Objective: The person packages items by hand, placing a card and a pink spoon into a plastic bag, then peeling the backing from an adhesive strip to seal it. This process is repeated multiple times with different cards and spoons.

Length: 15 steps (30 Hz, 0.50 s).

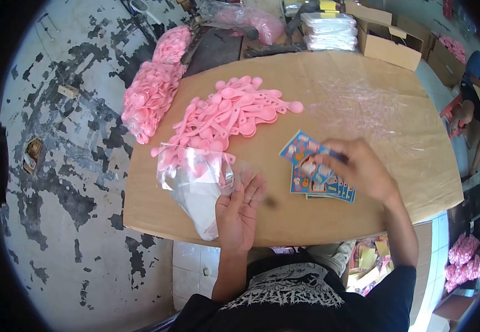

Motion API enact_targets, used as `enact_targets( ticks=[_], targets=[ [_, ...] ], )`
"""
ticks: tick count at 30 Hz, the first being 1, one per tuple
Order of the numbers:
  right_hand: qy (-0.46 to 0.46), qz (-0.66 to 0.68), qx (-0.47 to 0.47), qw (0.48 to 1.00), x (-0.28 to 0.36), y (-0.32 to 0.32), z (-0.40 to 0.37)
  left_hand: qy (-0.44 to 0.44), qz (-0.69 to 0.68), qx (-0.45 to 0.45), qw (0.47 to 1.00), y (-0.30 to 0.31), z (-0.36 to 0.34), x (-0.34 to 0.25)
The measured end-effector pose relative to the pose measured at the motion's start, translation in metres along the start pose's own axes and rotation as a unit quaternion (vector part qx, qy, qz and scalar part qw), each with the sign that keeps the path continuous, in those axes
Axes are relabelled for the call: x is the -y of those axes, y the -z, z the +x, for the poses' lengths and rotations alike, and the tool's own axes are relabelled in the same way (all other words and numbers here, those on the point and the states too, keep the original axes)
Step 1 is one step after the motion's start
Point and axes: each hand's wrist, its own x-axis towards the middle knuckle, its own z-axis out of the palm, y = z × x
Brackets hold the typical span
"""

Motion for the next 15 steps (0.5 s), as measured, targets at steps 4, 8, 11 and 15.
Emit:
enact_targets(
  ticks=[4, 8, 11, 15],
  targets=[
    [0.024, 0.069, 0.006, 0.997, 0.012, -0.025, -0.014, -0.03, -0.013, -0.007, 0.999, -0.002, 0.002, -0.002],
    [0.067, 0.095, 0.004, 0.993, 0.014, -0.046, -0.011, -0.031, 0.003, 0.018, 0.999, -0.009, -0.002, -0.001],
    [0.069, 0.062, 0.017, 0.996, 0.019, -0.053, -0.01, -0.039, 0.007, 0.04, 0.998, -0.009, -0.004, -0.003],
    [0.086, 0.059, 0.07, 0.992, 0.028, -0.056, -0.009, -0.031, 0.053, 0.059, 0.996, 0.004, -0.006, -0.003]
  ],
)
